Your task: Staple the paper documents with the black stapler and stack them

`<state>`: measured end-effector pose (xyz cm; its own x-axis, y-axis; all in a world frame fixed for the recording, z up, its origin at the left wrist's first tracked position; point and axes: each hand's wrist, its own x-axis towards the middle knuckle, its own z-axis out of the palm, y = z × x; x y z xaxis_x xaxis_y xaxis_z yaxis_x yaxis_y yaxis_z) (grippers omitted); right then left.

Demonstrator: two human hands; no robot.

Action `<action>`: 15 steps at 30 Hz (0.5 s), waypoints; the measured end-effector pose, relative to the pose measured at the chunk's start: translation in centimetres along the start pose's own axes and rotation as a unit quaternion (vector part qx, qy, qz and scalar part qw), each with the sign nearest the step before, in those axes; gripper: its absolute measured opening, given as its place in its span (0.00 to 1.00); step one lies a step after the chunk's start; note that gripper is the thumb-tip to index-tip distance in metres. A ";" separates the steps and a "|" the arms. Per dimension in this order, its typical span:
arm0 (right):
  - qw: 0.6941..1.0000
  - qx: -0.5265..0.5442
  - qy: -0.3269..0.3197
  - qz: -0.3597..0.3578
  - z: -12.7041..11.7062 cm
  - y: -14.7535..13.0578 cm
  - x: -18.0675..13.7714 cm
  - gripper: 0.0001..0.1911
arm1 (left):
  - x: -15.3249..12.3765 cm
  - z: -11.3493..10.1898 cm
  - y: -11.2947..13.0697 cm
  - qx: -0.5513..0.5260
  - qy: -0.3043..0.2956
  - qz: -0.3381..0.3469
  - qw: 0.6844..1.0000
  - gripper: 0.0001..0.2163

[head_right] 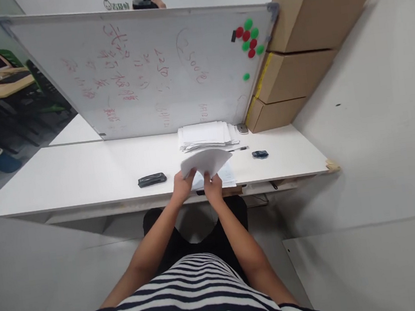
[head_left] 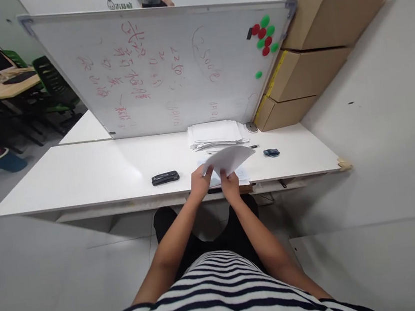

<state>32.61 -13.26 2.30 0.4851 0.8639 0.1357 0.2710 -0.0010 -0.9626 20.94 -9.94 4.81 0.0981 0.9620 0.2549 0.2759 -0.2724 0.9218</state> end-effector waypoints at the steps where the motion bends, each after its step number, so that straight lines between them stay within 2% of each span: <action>1: 1.000 0.020 0.001 -0.011 -0.5 -0.7 -0.4 0.28 | -0.3 -0.6 0.7 0.001 0.015 0.020 1.000 0.17; 3: 0.997 0.078 -0.008 -0.012 -2.2 -1.8 -1.7 0.30 | -1.1 -2.3 2.0 0.013 0.018 0.095 0.995 0.16; 5: 0.983 0.178 -0.016 0.042 -4.2 -2.5 -3.7 0.37 | -2.4 -4.1 2.6 0.059 -0.011 0.212 0.975 0.14; 6: 0.963 0.247 -0.059 0.095 -5.3 -2.6 -5.0 0.38 | -3.0 -4.9 2.5 0.099 -0.014 0.259 0.961 0.13; 7: 0.929 0.313 -0.122 0.155 -6.3 -2.7 -6.5 0.37 | -3.7 -5.5 2.3 0.144 -0.008 0.295 0.945 0.13; 9: 0.902 0.342 -0.183 0.190 -8.1 -2.7 -9.3 0.35 | -5.0 -5.9 1.4 0.236 0.037 0.328 0.914 0.12; 11: 0.863 0.396 -0.223 0.222 -9.3 -2.6 -11.6 0.38 | -6.2 -5.5 0.3 0.306 0.087 0.334 0.887 0.12; 13: 0.836 0.439 -0.217 0.246 -9.9 -2.2 -13.1 0.38 | -7.5 -4.7 -0.8 0.350 0.122 0.338 0.865 0.12; 15: 0.848 0.424 -0.172 0.265 -9.8 -1.2 -13.4 0.34 | -8.8 -3.8 -1.6 0.374 0.126 0.351 0.849 0.12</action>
<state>33.95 -29.83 3.92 0.0402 0.9513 -0.3055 -0.6767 -0.1991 -0.7089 15.95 -17.88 2.17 0.3077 0.5046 0.8066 0.7730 -0.6269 0.0973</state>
